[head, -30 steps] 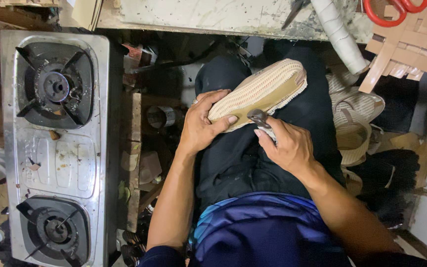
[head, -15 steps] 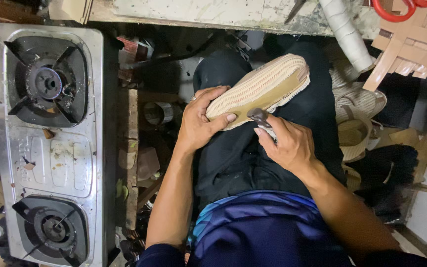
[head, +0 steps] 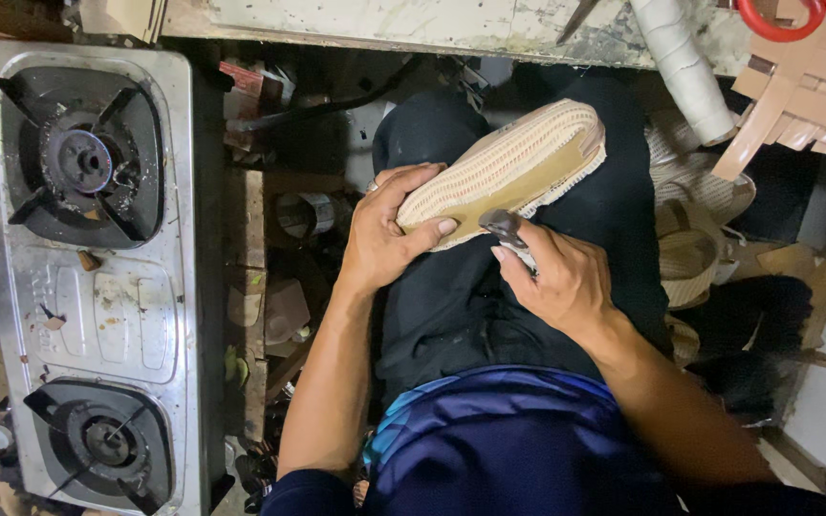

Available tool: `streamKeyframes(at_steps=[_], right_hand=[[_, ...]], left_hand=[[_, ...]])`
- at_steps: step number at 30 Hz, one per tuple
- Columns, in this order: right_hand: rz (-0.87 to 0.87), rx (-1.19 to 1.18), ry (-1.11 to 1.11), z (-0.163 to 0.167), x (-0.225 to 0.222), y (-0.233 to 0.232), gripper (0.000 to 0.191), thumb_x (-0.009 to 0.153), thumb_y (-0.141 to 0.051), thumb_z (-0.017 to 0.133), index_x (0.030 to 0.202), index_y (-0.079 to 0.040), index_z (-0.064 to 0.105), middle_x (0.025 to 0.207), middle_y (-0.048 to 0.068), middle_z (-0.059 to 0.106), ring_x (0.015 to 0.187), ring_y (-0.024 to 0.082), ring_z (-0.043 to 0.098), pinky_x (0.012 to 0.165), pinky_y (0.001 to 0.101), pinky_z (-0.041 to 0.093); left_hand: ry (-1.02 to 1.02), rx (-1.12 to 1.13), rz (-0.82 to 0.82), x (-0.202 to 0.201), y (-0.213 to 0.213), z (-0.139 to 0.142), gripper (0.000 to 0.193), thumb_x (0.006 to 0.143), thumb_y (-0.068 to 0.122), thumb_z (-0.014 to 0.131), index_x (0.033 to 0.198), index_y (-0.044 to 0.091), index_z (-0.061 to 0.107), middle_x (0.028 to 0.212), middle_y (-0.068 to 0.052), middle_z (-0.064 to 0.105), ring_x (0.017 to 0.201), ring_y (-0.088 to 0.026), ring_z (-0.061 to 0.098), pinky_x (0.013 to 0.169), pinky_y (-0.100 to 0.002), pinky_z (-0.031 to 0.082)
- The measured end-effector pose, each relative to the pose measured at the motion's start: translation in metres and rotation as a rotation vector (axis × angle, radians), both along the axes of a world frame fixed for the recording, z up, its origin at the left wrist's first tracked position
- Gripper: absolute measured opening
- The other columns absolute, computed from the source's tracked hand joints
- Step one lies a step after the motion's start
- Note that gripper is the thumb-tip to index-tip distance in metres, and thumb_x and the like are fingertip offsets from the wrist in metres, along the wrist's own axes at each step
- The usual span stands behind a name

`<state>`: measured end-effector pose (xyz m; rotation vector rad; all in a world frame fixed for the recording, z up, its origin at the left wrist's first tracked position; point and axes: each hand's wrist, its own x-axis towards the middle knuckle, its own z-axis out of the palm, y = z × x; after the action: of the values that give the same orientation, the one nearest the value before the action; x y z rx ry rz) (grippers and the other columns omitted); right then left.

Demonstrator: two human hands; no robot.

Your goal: The person holds a woven slip-on shoe on their lap and uses pincers to trim and pull away excess woven material from the sole edge, working around the shoe. They then hammer the sole surface with a hammer to set it and continue trimming remaining edges.

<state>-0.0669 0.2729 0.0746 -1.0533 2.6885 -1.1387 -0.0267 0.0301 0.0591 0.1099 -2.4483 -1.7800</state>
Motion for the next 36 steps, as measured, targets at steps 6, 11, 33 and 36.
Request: streamKeyframes(at_steps=[6, 11, 33, 36], right_hand=[[-0.023, 0.018, 0.006, -0.005, -0.003, -0.003, 0.033, 0.091, -0.016, 0.077, 0.119, -0.001, 0.066, 0.087, 0.018, 0.074, 0.074, 0.034, 0.073, 0.065, 0.0418, 0.057], [-0.055, -0.06, -0.006, -0.011, -0.001, 0.0, 0.032, 0.092, -0.015, 0.077, 0.119, -0.001, 0.065, 0.089, 0.018, 0.074, 0.076, 0.034, 0.074, 0.066, 0.041, 0.058], [-0.122, -0.917, -0.948, -0.025, 0.006, 0.046, 0.046, 0.098, -0.012, 0.064, 0.138, -0.007, 0.043, 0.093, 0.01, 0.066, 0.07, 0.018, 0.067, 0.062, 0.031, 0.056], [-0.127, -0.944, -1.089, -0.022, 0.014, 0.052, 0.064, 0.092, -0.009, 0.065, 0.15, -0.007, 0.037, 0.088, 0.009, 0.062, 0.062, 0.015, 0.06, 0.054, 0.0282, 0.05]], left_hand=[[0.01, -0.04, -0.036, -0.006, -0.006, -0.006, 0.058, 0.08, 0.021, 0.086, 0.13, -0.001, 0.068, 0.132, -0.017, 0.07, 0.125, -0.029, 0.065, 0.11, -0.038, 0.05], [0.014, -0.063, -0.014, -0.009, -0.004, -0.009, 0.059, 0.079, 0.023, 0.086, 0.129, -0.001, 0.068, 0.125, -0.016, 0.07, 0.12, -0.029, 0.066, 0.106, -0.038, 0.051], [0.0, -0.067, -0.024, -0.001, 0.011, 0.001, 0.055, 0.084, 0.025, 0.08, 0.131, 0.0, 0.066, 0.126, -0.015, 0.069, 0.12, -0.031, 0.064, 0.107, -0.04, 0.049], [0.053, -0.144, -0.043, -0.002, 0.012, 0.009, 0.056, 0.085, 0.025, 0.08, 0.132, -0.001, 0.065, 0.128, -0.018, 0.069, 0.122, -0.034, 0.061, 0.108, -0.043, 0.047]])
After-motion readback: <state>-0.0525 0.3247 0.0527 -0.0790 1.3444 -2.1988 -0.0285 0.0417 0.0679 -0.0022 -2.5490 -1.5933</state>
